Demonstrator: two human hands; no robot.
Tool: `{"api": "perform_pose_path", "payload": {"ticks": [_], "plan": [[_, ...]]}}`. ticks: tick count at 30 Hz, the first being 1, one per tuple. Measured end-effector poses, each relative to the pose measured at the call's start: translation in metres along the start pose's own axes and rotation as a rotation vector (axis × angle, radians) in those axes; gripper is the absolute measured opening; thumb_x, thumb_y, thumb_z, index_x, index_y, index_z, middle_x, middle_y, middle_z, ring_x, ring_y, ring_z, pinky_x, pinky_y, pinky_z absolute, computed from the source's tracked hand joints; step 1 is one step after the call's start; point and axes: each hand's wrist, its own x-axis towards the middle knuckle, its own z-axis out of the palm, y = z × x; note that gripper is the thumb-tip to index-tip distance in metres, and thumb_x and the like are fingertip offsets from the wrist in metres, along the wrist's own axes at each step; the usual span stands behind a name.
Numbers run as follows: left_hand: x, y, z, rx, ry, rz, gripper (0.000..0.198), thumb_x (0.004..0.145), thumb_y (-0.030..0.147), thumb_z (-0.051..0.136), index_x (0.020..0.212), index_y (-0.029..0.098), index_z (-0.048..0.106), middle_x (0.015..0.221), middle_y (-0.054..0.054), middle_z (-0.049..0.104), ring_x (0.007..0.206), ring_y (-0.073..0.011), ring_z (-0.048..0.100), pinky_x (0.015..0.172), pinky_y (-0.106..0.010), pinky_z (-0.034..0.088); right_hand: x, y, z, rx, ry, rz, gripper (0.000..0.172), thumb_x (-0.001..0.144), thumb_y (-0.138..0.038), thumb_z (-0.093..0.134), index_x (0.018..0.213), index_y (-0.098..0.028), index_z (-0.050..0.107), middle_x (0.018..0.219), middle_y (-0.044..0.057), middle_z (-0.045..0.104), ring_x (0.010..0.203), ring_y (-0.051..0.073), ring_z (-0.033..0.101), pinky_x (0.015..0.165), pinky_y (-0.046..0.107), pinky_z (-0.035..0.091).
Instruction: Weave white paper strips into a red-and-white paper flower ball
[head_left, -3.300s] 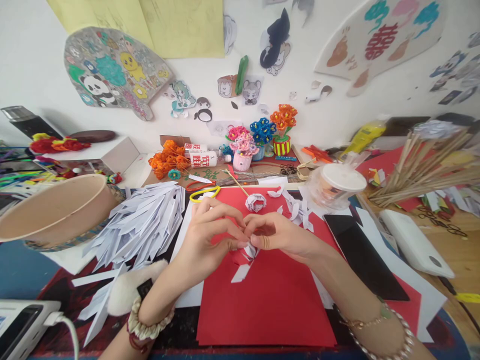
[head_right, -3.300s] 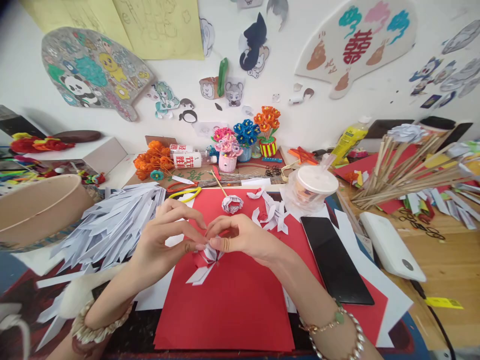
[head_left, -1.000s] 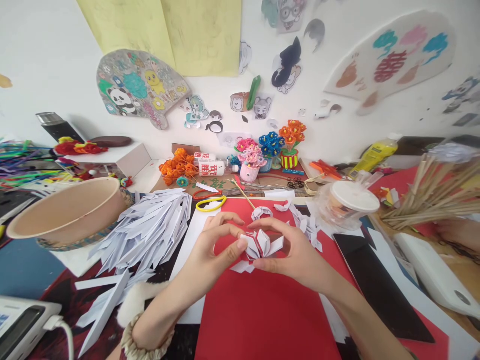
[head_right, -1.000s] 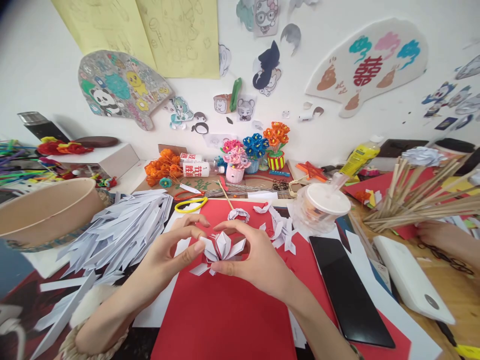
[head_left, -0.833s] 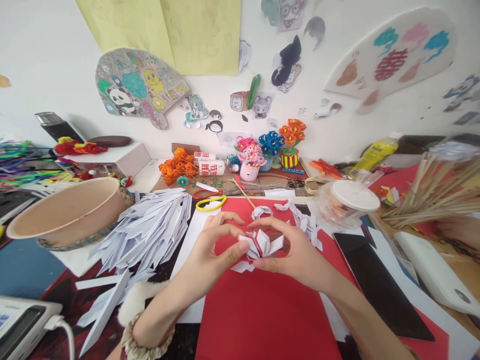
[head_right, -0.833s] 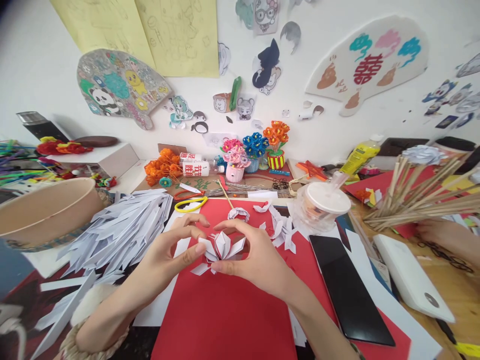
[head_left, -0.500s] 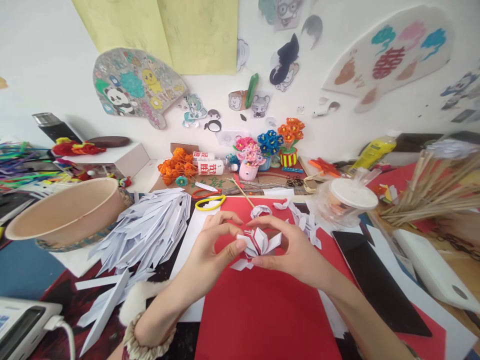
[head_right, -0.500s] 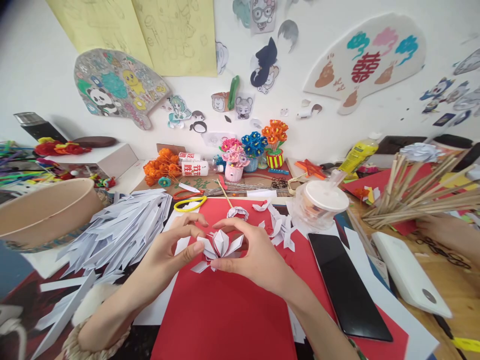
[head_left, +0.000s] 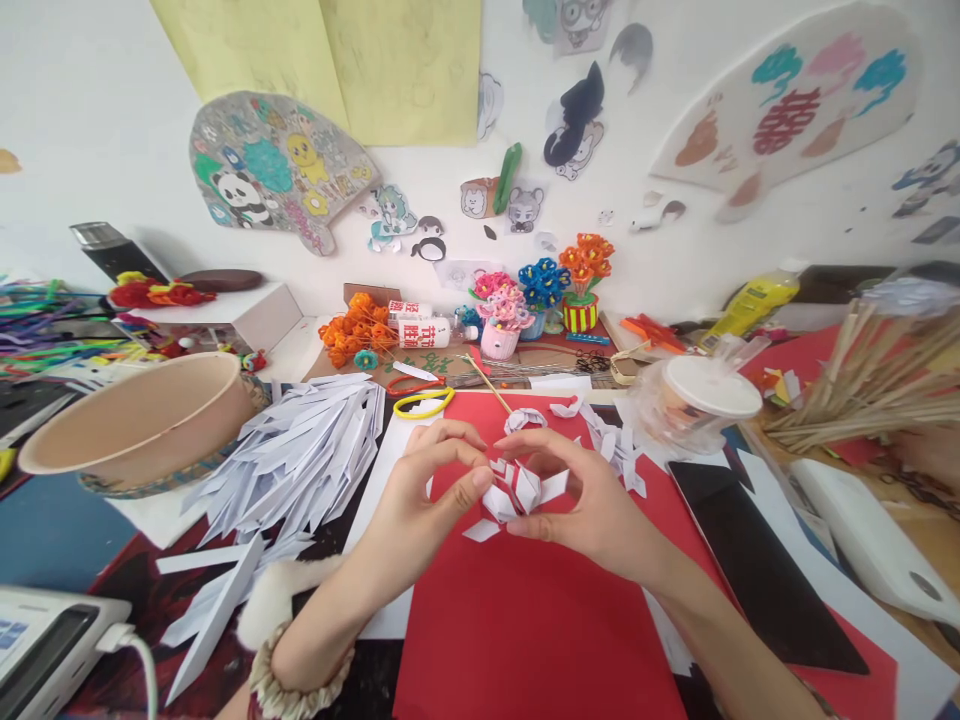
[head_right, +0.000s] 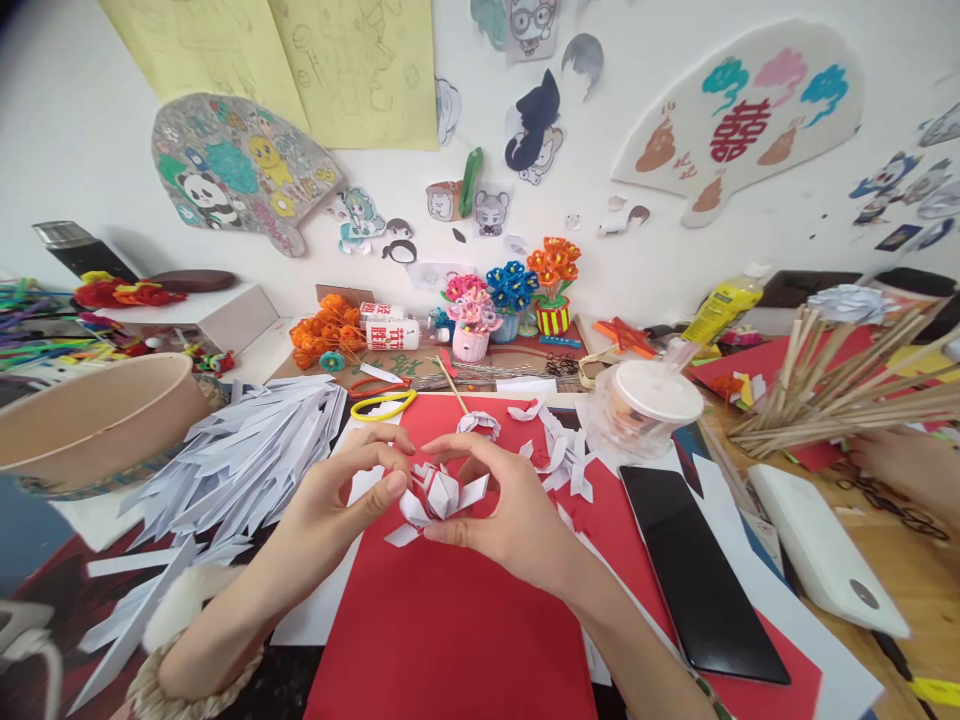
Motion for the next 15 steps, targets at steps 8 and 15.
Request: {"api": "perform_pose_path", "payload": {"ticks": [8,15], "plan": [[-0.0006,0.0002,-0.0013,0.070,0.017,0.046,0.018,0.094,0.032,0.059,0.078,0.024,0.065,0.106,-0.002,0.060,0.108,-0.0223,0.052,0.099,-0.037,0.032,0.0017,-0.0007,0.0018,0.043,-0.042,0.022,0.059,0.067,-0.032,0.089,0.121,-0.028,0.066,0.125,0.004,0.068,0.112,0.026,0.062,0.095,0.041,0.050],[-0.0021,0.0017,0.0024,0.107,0.040,0.046,0.020,0.092,0.033,0.060,0.075,0.023,0.064,0.103,-0.002,0.058,0.106,-0.0228,0.051,0.097,-0.038,0.031,0.0021,0.0034,0.0037,0.071,-0.034,0.047,0.052,0.065,-0.032,0.091,0.113,-0.025,0.072,0.116,0.004,0.075,0.110,0.027,0.068,0.098,0.041,0.051]]}}
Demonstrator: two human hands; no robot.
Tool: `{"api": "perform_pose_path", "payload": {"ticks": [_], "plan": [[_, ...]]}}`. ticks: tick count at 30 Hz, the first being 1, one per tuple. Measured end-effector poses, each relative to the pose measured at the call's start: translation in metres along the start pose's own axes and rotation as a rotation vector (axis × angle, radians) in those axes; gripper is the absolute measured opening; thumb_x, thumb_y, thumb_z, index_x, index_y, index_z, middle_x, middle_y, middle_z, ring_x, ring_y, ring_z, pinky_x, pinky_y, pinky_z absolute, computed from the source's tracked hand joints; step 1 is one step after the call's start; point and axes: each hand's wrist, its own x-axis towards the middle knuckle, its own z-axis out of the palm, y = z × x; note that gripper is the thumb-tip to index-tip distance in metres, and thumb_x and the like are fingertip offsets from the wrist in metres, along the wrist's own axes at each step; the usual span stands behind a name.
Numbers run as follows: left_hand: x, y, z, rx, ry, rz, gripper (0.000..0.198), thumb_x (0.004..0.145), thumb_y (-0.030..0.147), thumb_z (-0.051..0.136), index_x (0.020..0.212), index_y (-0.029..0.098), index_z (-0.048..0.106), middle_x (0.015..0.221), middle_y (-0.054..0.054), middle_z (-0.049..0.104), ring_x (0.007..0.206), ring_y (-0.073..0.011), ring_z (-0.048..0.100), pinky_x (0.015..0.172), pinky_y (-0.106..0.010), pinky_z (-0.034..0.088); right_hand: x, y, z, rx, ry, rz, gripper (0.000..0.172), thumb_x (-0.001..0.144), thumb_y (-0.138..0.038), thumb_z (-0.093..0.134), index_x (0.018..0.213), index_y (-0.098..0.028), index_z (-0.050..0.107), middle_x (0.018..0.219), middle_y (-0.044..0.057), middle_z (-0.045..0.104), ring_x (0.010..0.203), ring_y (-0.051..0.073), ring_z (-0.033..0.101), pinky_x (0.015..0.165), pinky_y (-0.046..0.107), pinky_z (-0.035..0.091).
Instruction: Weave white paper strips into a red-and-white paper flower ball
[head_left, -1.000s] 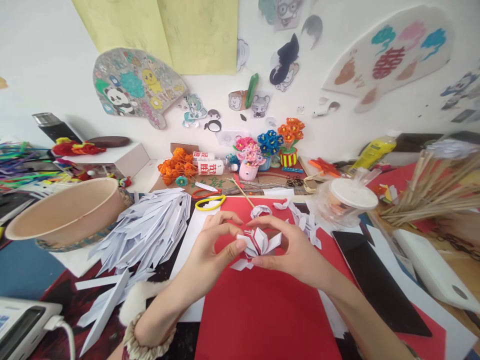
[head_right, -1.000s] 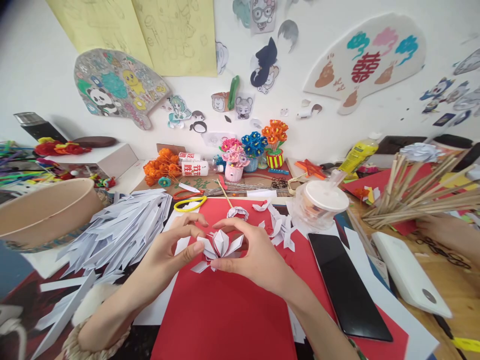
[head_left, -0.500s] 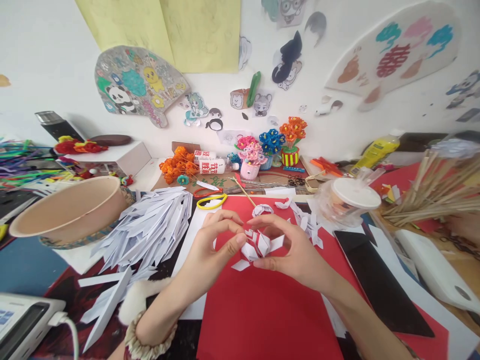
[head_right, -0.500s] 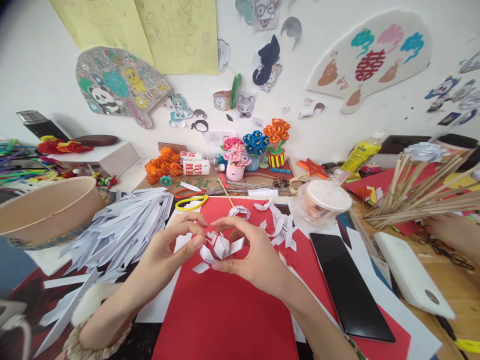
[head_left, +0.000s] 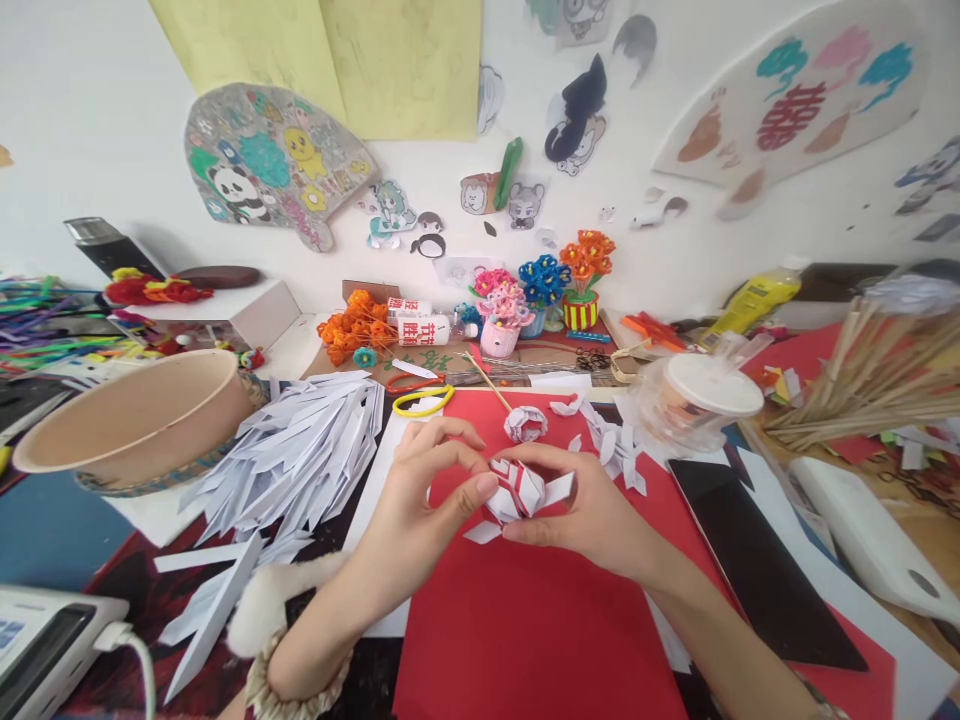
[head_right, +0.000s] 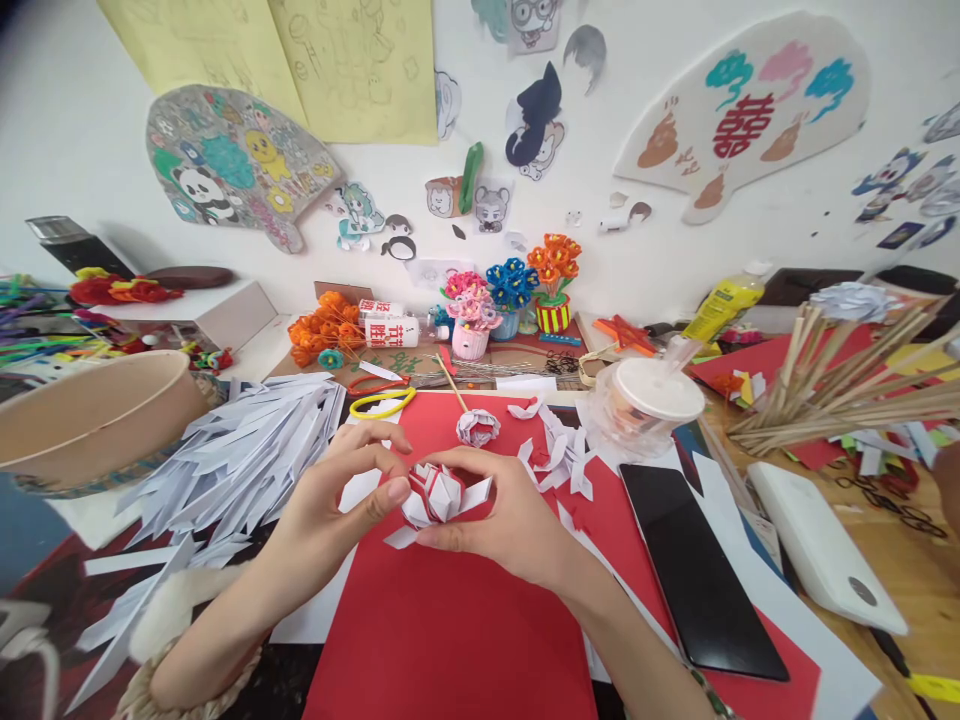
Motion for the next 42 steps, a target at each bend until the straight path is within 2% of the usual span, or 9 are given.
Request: {"api": "perform_pose_path", "payload": {"ticks": [8,14,21,24,27,32,37,39,42], "plan": [[-0.002,0.000,0.005,0.003,0.061,0.013,0.022,0.094,0.036,0.058,0.078,0.022,0.064,0.101,-0.004,0.059,0.102,-0.0231,0.054,0.094,-0.037,0.038,0.001,0.000,-0.002,0.023,-0.020,-0.077,0.047,0.068,-0.030,0.090,0.111,-0.024,0.073,0.110,0.005,0.076,0.101,0.025,0.070,0.092,0.040,0.054],[0.001,-0.003,0.012,-0.115,0.066,-0.008,0.028,0.096,0.039,0.055,0.077,0.019,0.061,0.095,-0.006,0.067,0.092,-0.0205,0.060,0.087,-0.033,0.045,0.003,0.002,-0.003,0.015,-0.012,-0.140,0.042,0.070,-0.030,0.089,0.109,-0.024,0.074,0.108,0.006,0.076,0.099,0.025,0.070,0.090,0.040,0.054],[0.001,-0.005,0.017,-0.131,0.107,0.012,0.026,0.095,0.037,0.058,0.077,0.019,0.061,0.092,-0.006,0.066,0.088,-0.0195,0.059,0.082,-0.031,0.045,0.005,0.005,-0.004,0.023,-0.028,-0.190,0.041,0.072,-0.032,0.088,0.109,-0.024,0.075,0.108,0.005,0.076,0.100,0.024,0.070,0.090,0.040,0.054],[0.002,-0.004,0.016,-0.147,0.079,-0.013,0.029,0.095,0.040,0.059,0.076,0.019,0.061,0.096,-0.007,0.065,0.093,-0.0205,0.059,0.085,-0.032,0.044,0.005,0.005,-0.004,0.013,-0.029,-0.176,0.041,0.071,-0.034,0.088,0.109,-0.023,0.074,0.107,0.006,0.076,0.099,0.025,0.070,0.089,0.040,0.055],[0.002,-0.003,0.013,-0.197,0.048,-0.069,0.033,0.095,0.046,0.055,0.077,0.019,0.061,0.100,-0.007,0.066,0.095,-0.0218,0.060,0.084,-0.033,0.046,0.003,0.005,-0.004,-0.016,0.039,-0.144,0.048,0.068,-0.035,0.089,0.111,-0.023,0.072,0.113,0.008,0.075,0.106,0.028,0.069,0.094,0.044,0.053],[0.002,-0.007,0.005,-0.137,0.108,-0.039,0.027,0.098,0.044,0.051,0.093,0.021,0.065,0.102,-0.006,0.068,0.098,-0.0218,0.061,0.084,-0.033,0.046,0.002,0.002,-0.004,-0.117,0.101,-0.163,0.044,0.072,-0.030,0.085,0.113,-0.026,0.069,0.115,0.007,0.073,0.102,0.026,0.068,0.083,0.039,0.056],[-0.002,-0.008,0.008,0.044,0.080,0.124,0.030,0.090,0.044,0.066,0.112,0.025,0.064,0.113,-0.007,0.068,0.102,-0.0230,0.061,0.088,-0.035,0.048,0.003,0.002,-0.002,-0.211,0.186,-0.281,0.038,0.077,-0.019,0.078,0.112,-0.028,0.066,0.108,0.005,0.071,0.092,0.021,0.066,0.075,0.033,0.057],[-0.005,-0.008,0.012,0.083,0.046,0.143,0.039,0.086,0.042,0.072,0.119,0.025,0.061,0.120,-0.007,0.067,0.107,-0.0239,0.061,0.092,-0.036,0.048,0.002,0.005,-0.001,-0.239,0.213,-0.334,0.039,0.078,-0.013,0.074,0.113,-0.028,0.065,0.109,0.004,0.070,0.092,0.021,0.066,0.075,0.032,0.057],[-0.008,-0.008,0.018,0.113,0.069,0.135,0.042,0.086,0.032,0.073,0.125,0.027,0.056,0.116,-0.004,0.068,0.103,-0.0208,0.062,0.088,-0.033,0.049,0.001,0.008,0.002,-0.304,0.267,-0.431,0.043,0.081,-0.008,0.069,0.118,-0.030,0.063,0.115,0.004,0.070,0.104,0.022,0.066,0.082,0.033,0.057]]}}
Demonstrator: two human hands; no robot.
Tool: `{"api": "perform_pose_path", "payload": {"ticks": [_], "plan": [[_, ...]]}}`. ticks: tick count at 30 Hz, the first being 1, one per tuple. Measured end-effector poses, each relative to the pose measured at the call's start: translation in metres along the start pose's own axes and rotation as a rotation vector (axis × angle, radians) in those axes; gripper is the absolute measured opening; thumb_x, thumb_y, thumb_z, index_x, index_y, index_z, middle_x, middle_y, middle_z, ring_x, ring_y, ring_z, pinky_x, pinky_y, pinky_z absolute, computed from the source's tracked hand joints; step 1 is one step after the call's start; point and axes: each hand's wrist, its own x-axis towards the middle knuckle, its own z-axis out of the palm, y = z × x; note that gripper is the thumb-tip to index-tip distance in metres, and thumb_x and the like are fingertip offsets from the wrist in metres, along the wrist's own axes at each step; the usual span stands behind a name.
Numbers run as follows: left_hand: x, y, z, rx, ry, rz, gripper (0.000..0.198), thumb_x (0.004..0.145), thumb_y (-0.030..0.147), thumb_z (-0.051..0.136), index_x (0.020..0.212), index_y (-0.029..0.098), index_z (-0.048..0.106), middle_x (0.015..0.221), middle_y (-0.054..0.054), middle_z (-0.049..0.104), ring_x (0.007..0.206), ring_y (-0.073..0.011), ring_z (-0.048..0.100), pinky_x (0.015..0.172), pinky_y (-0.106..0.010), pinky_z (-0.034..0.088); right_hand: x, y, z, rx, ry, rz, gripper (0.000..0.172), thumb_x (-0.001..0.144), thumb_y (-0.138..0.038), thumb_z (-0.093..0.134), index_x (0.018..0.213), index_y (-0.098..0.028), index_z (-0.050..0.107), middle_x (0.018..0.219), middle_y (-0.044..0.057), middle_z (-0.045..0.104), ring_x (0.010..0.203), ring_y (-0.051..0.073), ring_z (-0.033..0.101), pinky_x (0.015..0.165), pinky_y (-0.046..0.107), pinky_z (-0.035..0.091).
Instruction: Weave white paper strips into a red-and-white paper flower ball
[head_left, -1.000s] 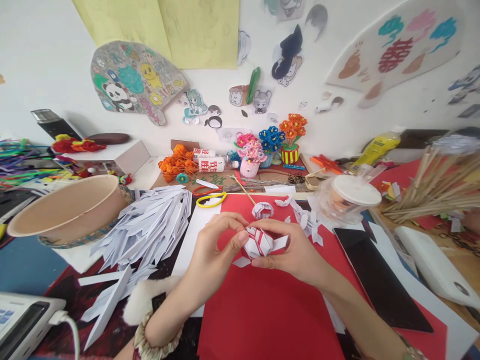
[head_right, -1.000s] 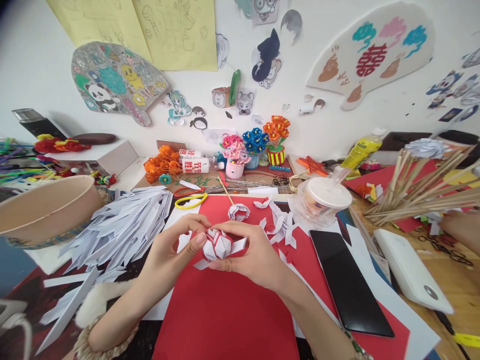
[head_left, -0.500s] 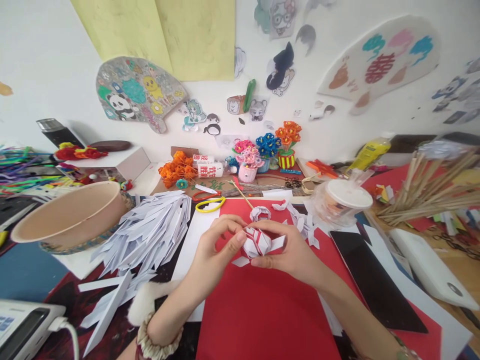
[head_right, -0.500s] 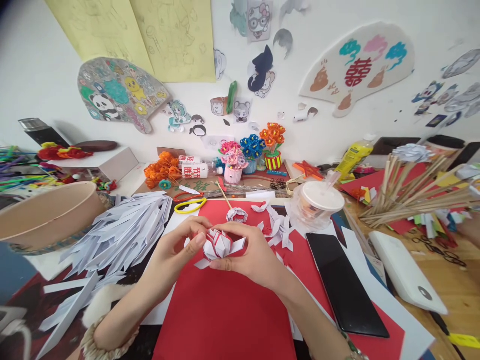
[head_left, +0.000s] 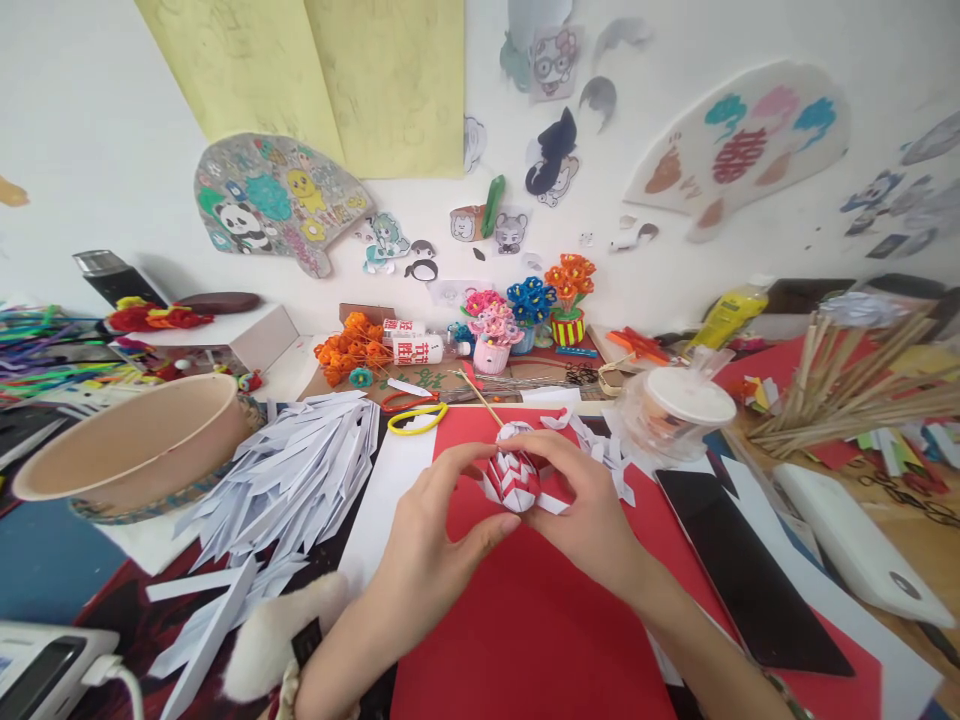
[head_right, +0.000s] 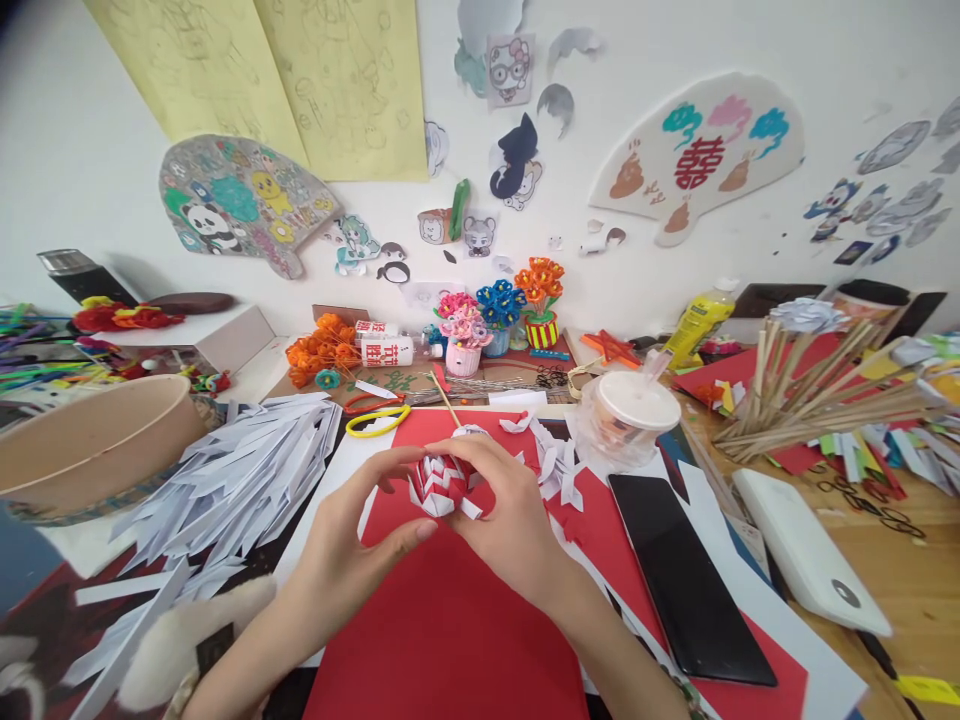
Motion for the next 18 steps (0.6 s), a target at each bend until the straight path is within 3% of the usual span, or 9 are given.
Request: {"api": "perform_pose_path", "payload": {"ticks": [3,6,11,14,18], "plan": [[0.000,0.000,0.001,-0.003,0.022,0.035,0.038,0.088,0.025,0.071,0.122,0.028,0.055,0.115,-0.002,0.067,0.101,-0.0180,0.062,0.087,-0.030,0.049,-0.002,0.001,0.000,-0.017,0.006,-0.048,0.047,0.084,-0.009,0.069,0.124,-0.032,0.060,0.120,0.004,0.069,0.111,0.022,0.065,0.090,0.035,0.056],[0.001,0.000,-0.001,-0.017,0.041,0.060,0.034,0.089,0.025,0.070,0.119,0.026,0.056,0.117,-0.003,0.066,0.104,-0.0183,0.061,0.089,-0.031,0.049,-0.002,0.002,-0.003,0.079,-0.006,0.040,0.053,0.084,-0.015,0.074,0.131,-0.033,0.056,0.122,0.004,0.069,0.103,0.021,0.067,0.090,0.037,0.056],[0.002,-0.003,-0.002,-0.156,0.034,-0.039,0.028,0.089,0.028,0.069,0.115,0.025,0.059,0.108,-0.004,0.068,0.095,-0.0184,0.063,0.086,-0.031,0.051,0.001,0.004,-0.011,0.247,-0.027,0.119,0.045,0.075,-0.034,0.084,0.115,-0.028,0.065,0.119,0.007,0.069,0.104,0.026,0.067,0.088,0.040,0.058],[0.003,-0.006,-0.002,-0.138,0.014,-0.060,0.028,0.091,0.026,0.065,0.118,0.025,0.059,0.111,-0.005,0.068,0.096,-0.0190,0.064,0.086,-0.033,0.051,0.002,0.003,-0.010,0.135,-0.010,0.113,0.038,0.075,-0.035,0.084,0.109,-0.027,0.067,0.111,0.006,0.073,0.105,0.027,0.068,0.090,0.041,0.057],[0.004,-0.005,-0.005,0.033,0.106,0.047,0.024,0.092,0.023,0.064,0.116,0.025,0.062,0.115,-0.006,0.066,0.104,-0.0214,0.062,0.091,-0.035,0.048,0.002,0.002,-0.005,-0.042,0.022,0.116,0.033,0.079,-0.031,0.079,0.109,-0.026,0.067,0.110,0.007,0.073,0.095,0.025,0.070,0.085,0.040,0.058]]}}
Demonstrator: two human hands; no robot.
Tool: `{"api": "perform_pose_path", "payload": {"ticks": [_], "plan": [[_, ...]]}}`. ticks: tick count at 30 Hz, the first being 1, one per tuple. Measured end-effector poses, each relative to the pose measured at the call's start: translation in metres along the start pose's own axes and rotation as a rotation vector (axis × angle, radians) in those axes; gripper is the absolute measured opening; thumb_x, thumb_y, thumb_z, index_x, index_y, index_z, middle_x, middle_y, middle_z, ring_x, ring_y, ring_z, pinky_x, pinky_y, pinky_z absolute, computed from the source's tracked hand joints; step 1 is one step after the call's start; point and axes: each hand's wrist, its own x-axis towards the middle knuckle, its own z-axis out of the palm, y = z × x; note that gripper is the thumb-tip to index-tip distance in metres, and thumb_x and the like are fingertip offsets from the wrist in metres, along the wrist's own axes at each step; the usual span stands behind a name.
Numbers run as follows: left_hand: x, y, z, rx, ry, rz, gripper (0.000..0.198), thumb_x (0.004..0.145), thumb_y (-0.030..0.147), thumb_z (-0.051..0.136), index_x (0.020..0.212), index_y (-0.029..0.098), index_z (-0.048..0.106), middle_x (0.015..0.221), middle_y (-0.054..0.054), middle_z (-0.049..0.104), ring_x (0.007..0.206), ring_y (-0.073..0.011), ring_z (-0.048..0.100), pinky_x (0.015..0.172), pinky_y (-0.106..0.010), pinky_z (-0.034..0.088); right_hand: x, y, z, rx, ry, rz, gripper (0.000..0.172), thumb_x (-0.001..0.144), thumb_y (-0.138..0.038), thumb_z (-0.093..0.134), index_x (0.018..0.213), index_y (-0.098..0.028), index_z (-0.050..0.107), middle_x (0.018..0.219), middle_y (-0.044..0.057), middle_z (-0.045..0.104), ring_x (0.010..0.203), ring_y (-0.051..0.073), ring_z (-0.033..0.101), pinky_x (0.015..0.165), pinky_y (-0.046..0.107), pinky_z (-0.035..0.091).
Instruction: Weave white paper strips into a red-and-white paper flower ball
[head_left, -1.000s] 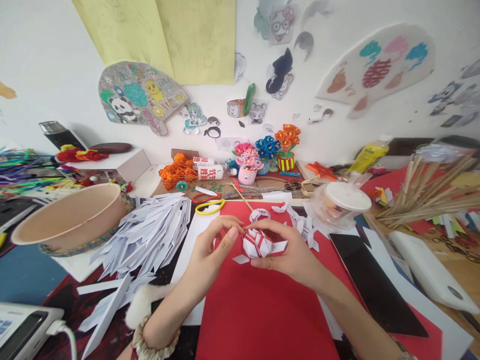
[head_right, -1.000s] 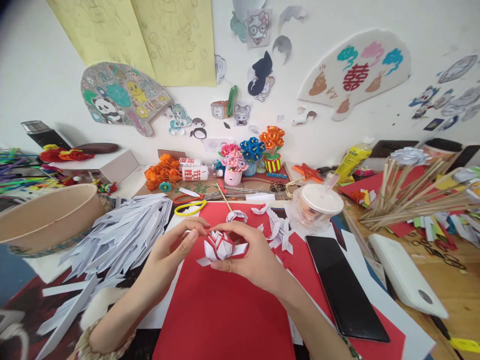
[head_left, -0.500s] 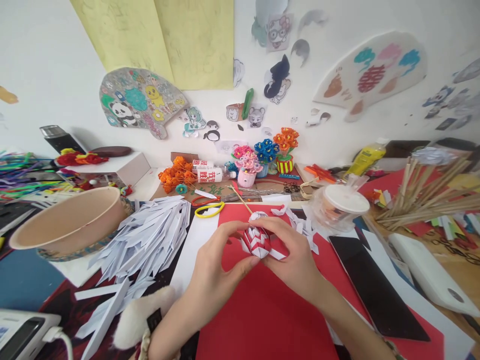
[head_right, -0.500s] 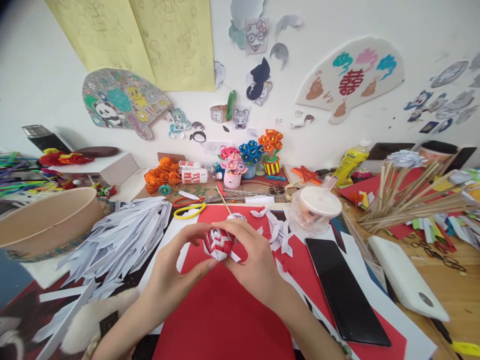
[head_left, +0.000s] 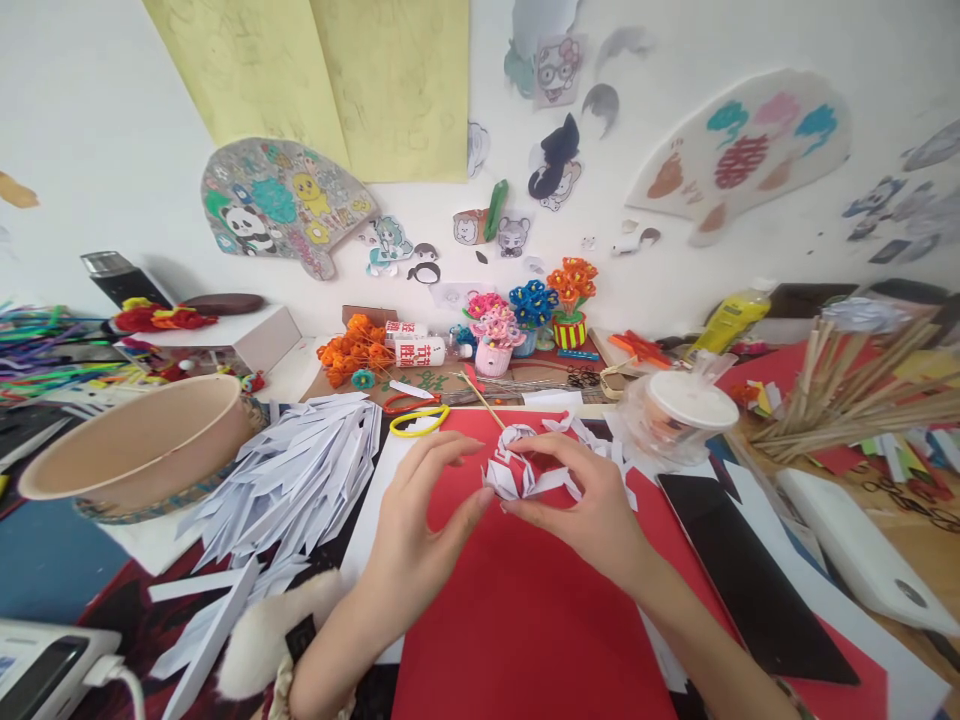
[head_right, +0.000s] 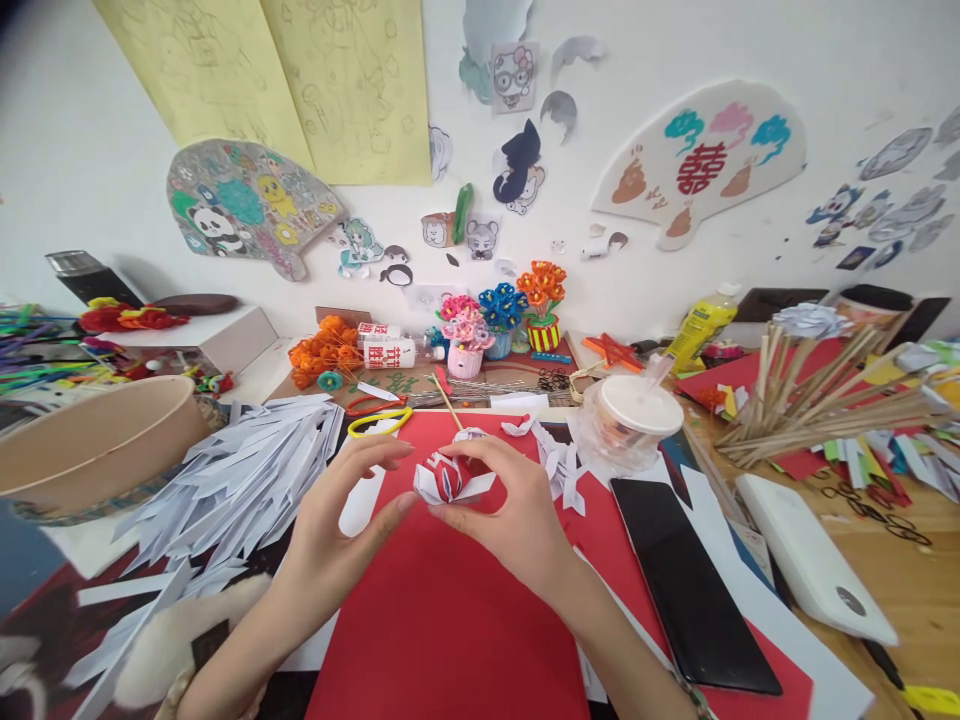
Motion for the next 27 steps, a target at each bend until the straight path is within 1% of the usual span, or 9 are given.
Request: {"api": "perform_pose_path", "payload": {"ticks": [2,5,8,10,12,15,18,22,27], "plan": [[0.000,0.001,0.000,0.078,0.015,0.061,0.021,0.090,0.027,0.068,0.111,0.025,0.066,0.111,-0.006,0.067,0.105,-0.0230,0.061,0.091,-0.037,0.047,-0.001,0.001,0.003,-0.052,-0.010,-0.043,0.030,0.081,-0.030,0.078,0.108,-0.025,0.067,0.106,0.007,0.074,0.092,0.025,0.070,0.082,0.039,0.058],[-0.001,0.002,0.003,0.162,0.016,0.103,0.017,0.088,0.030,0.071,0.105,0.027,0.070,0.102,-0.005,0.068,0.096,-0.0231,0.060,0.083,-0.036,0.046,-0.001,0.003,0.007,-0.093,-0.042,-0.086,0.027,0.083,-0.026,0.075,0.108,-0.024,0.066,0.102,0.007,0.073,0.089,0.024,0.069,0.079,0.038,0.058],[-0.001,-0.001,0.005,0.197,0.029,0.107,0.008,0.091,0.027,0.068,0.098,0.026,0.071,0.096,-0.005,0.068,0.090,-0.0223,0.059,0.079,-0.036,0.044,-0.001,0.003,0.008,-0.073,-0.096,-0.043,0.030,0.082,-0.026,0.078,0.110,-0.025,0.066,0.102,0.006,0.073,0.091,0.024,0.069,0.080,0.038,0.058],[-0.001,-0.003,0.005,0.199,0.030,0.104,0.006,0.092,0.026,0.065,0.095,0.025,0.071,0.094,-0.005,0.068,0.090,-0.0221,0.059,0.078,-0.037,0.044,-0.001,0.003,0.006,-0.043,-0.143,0.006,0.035,0.079,-0.028,0.082,0.110,-0.026,0.066,0.103,0.005,0.072,0.092,0.024,0.069,0.081,0.038,0.059],[0.000,-0.006,0.005,0.197,0.024,0.104,0.006,0.092,0.024,0.063,0.093,0.024,0.070,0.093,-0.005,0.069,0.090,-0.0218,0.059,0.079,-0.037,0.044,0.000,0.004,0.005,-0.039,-0.155,0.026,0.034,0.080,-0.029,0.081,0.110,-0.026,0.067,0.103,0.005,0.072,0.091,0.023,0.069,0.081,0.037,0.058],[-0.001,-0.009,0.007,0.254,0.030,0.126,0.007,0.092,0.020,0.062,0.092,0.023,0.069,0.093,-0.005,0.070,0.088,-0.0212,0.059,0.076,-0.035,0.042,0.000,0.007,0.004,-0.110,-0.103,-0.045,0.018,0.090,-0.025,0.070,0.108,-0.025,0.068,0.107,0.007,0.071,0.098,0.023,0.069,0.086,0.038,0.057],[-0.005,-0.011,0.012,0.377,0.098,0.184,0.010,0.092,0.016,0.061,0.092,0.023,0.068,0.088,-0.002,0.071,0.081,-0.0195,0.059,0.072,-0.034,0.038,-0.002,0.012,0.007,-0.201,-0.038,-0.185,0.014,0.094,-0.026,0.065,0.107,-0.023,0.069,0.110,0.009,0.069,0.106,0.025,0.067,0.090,0.041,0.057],[-0.011,-0.012,0.021,0.393,0.154,0.259,0.009,0.094,0.013,0.058,0.091,0.020,0.063,0.082,-0.001,0.071,0.073,-0.0163,0.060,0.068,-0.029,0.042,-0.003,0.016,0.012,-0.295,0.064,-0.332,0.021,0.090,-0.031,0.071,0.106,-0.019,0.068,0.105,0.012,0.070,0.099,0.027,0.069,0.083,0.042,0.059],[-0.016,-0.015,0.025,0.372,0.176,0.289,0.010,0.092,0.009,0.059,0.092,0.018,0.060,0.075,0.000,0.067,0.066,-0.0124,0.061,0.063,-0.023,0.045,-0.003,0.011,0.013,-0.339,0.168,-0.437,0.009,0.090,-0.021,0.071,0.098,-0.017,0.069,0.093,0.010,0.071,0.086,0.024,0.067,0.076,0.039,0.058]]}}
